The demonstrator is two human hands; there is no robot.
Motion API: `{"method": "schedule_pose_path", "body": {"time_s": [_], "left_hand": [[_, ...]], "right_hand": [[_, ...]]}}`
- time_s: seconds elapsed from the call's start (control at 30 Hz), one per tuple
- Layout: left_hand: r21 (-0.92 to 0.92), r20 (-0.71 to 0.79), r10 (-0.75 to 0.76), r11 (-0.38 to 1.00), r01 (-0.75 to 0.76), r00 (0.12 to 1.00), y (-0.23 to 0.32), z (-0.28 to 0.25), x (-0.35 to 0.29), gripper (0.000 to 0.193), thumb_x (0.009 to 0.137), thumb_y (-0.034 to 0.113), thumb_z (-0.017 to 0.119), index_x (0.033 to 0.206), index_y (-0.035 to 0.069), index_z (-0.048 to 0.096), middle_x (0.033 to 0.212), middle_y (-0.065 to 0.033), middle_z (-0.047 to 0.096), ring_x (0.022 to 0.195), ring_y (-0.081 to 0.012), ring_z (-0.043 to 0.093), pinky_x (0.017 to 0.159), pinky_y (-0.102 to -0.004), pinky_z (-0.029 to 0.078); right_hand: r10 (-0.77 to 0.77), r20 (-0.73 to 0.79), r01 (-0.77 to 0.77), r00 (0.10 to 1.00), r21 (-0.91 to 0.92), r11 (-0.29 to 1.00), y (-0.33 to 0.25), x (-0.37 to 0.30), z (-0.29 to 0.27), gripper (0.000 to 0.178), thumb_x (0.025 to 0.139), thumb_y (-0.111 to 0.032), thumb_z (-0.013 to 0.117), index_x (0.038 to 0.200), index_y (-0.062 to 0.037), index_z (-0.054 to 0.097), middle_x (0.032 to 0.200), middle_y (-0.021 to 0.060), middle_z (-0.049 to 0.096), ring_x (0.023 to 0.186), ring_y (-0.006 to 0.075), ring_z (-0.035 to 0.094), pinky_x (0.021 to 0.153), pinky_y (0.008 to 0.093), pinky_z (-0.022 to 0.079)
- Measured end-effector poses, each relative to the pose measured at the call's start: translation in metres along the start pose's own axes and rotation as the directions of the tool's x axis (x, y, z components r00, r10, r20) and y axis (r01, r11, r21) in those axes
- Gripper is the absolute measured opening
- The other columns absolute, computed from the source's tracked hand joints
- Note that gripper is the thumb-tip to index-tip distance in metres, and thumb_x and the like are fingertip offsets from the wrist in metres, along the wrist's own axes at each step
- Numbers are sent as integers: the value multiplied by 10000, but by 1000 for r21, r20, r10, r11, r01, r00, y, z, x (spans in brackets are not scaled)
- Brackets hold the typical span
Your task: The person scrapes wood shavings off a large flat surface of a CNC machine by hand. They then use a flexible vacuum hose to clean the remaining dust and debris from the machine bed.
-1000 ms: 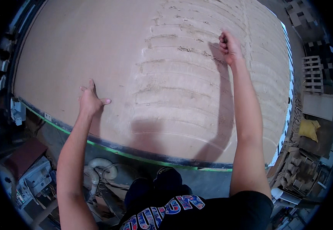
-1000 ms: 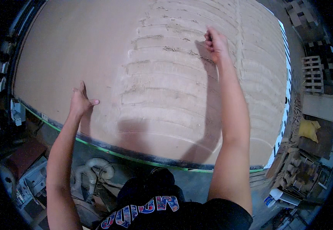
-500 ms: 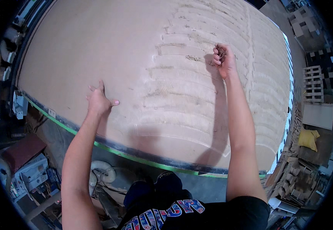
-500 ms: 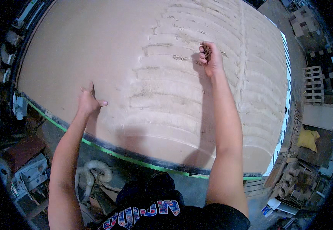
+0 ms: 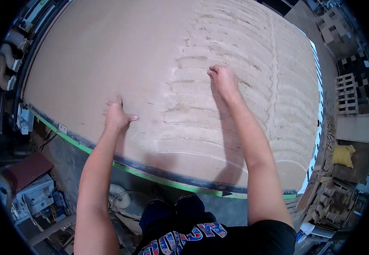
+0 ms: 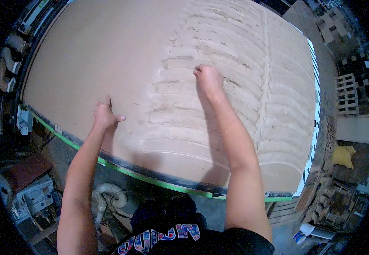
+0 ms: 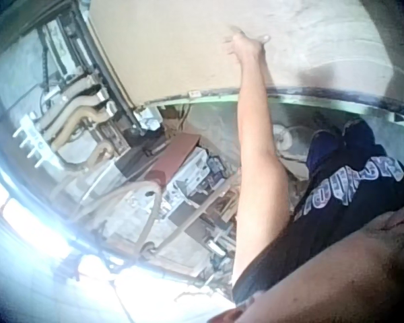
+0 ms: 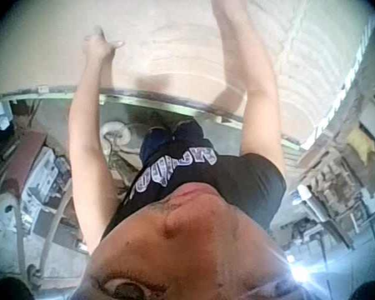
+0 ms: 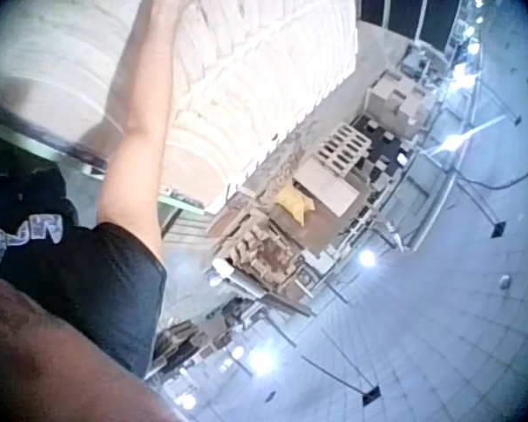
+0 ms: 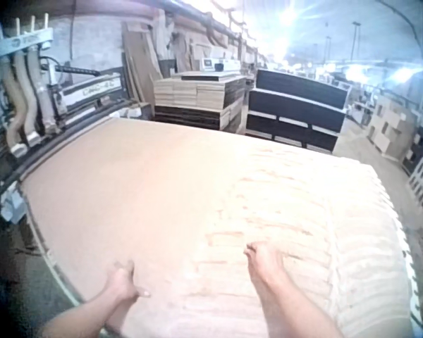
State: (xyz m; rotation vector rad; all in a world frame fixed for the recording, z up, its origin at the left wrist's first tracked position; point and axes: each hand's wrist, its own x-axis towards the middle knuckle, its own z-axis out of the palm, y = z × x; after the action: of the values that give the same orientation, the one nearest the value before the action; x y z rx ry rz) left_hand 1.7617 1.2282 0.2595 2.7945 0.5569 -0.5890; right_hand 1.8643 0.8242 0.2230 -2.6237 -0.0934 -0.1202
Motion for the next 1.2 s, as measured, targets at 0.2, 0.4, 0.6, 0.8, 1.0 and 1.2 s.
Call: {"method": "schedule_pose_path", "body": {"time_s": [0.2,0.4,0.6,0.8,1.0,1.2], "left_hand": [[1,-11,74,997,-74,997,-23,20,23,1375,657,359,1026,1721,154,179,1662,-404,257,1539,-628,229,1192,-761,287],[-14,11,43,999,-43,999,-16,13,17,1296,681,398,1017,1696,129,257,1673,-415,201,1545,-647,180,1132,-857,250],[-34,-35,11,999,-12,999,-9,14,-2,1170,706,403,1008,1640,115,364,1667,-359,304,1577,-597,162,1135,-824,317],[38,-81,80,996,-77,993,-18,13,-9,906,781,427,950,1545,187,528,1550,-269,543,1539,-415,405,1164,-634,433],[1,-343,724,638,-770,599,95,84,-120,368,869,297,792,1205,149,804,1418,-181,659,1340,-361,606,1132,-478,487],[98,-368,830,482,-871,418,221,184,-219,315,925,426,750,1110,191,849,1168,-99,739,1182,-324,648,1030,-452,505]], "right_hand": [[163,-136,-143,977,145,979,0,-11,8,249,946,-295,757,1035,-63,781,983,197,776,912,382,761,794,492,574],[531,262,-449,806,854,262,12,-107,-54,256,1057,-312,697,1026,-58,700,692,7,589,605,74,521,499,262,412],[429,133,230,893,685,-692,10,-356,-149,186,1153,-190,512,1055,-43,570,808,-2,393,641,87,372,496,221,323],[861,-50,705,506,599,-379,-1,-599,-207,155,1130,-181,547,1095,-33,575,900,41,472,717,127,436,555,258,357],[927,-247,853,282,507,-125,35,-826,-219,137,1075,-103,564,979,-7,551,896,81,516,699,143,416,566,286,357],[991,-136,871,-17,484,81,88,-990,-227,166,1018,-104,559,923,-29,445,895,90,491,658,167,389,546,316,355]]}}
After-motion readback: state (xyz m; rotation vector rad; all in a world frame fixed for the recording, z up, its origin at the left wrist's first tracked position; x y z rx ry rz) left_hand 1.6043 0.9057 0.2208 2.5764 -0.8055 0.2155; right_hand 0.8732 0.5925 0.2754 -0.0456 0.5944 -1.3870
